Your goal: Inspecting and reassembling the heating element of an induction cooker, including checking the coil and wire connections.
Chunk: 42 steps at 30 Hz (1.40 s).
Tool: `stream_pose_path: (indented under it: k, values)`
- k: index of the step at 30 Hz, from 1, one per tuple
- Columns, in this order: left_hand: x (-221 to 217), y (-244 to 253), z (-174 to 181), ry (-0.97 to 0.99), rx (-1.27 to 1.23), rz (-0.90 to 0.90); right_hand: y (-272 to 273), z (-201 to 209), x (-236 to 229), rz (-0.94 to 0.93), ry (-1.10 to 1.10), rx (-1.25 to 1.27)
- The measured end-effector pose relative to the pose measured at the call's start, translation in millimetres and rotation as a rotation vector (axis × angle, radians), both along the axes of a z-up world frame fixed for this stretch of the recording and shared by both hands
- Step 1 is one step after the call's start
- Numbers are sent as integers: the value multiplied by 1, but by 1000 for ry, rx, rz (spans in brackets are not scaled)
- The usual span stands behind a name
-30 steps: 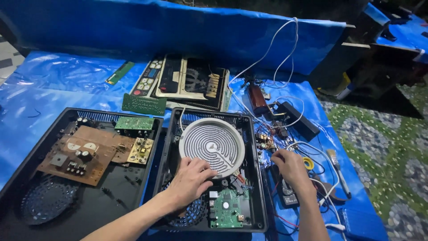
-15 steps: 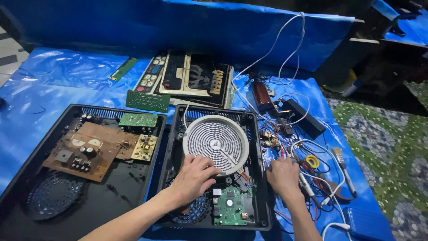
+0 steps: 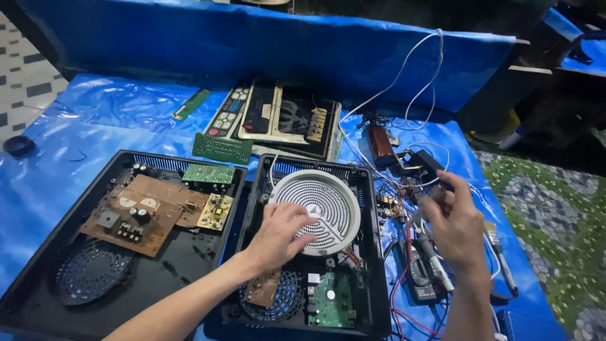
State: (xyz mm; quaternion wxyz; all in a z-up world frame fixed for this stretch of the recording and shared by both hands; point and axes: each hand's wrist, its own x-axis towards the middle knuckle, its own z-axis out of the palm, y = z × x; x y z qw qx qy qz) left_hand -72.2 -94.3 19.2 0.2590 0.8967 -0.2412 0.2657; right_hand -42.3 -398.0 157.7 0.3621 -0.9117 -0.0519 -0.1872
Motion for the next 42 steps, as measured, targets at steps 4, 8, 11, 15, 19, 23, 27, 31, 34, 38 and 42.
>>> stream_pose_path:
  k: [4, 8, 11, 15, 19, 23, 27, 31, 34, 38, 42]
  values:
    - [27, 7, 3, 10, 119, 99, 12, 2, 25, 177, -133, 135]
    - [35, 10, 13, 60, 169, 183, 23, 4, 28, 247, -192, 165]
    - [36, 22, 17, 98, 185, 224, 15, 0, 28, 242, -171, 193]
    - [24, 47, 19, 154, 164, 286, -9, -7, 33, 274, -274, 321]
    - [-9, 49, 37, 168, 153, 272, -20, -7, 28, 315, -296, 418]
    - [-26, 50, 37, 176, 88, 252, -28, -21, 26, 398, -148, 480]
    - [-25, 55, 17, 184, 26, 255, -29, -49, 30, 203, 113, 197]
    - [-19, 56, 3, 183, 52, 264, -31, -96, 59, 7, 361, -198]
    - [-22, 54, 0, 239, 50, 266, -38, -133, 77, -13, 421, -466]
    - [-22, 53, 1, 302, 30, 271, -35, -152, 85, -2, 432, -660]
    - [-21, 54, -3, 315, 38, 273, -34, -179, 94, -32, 385, -865]
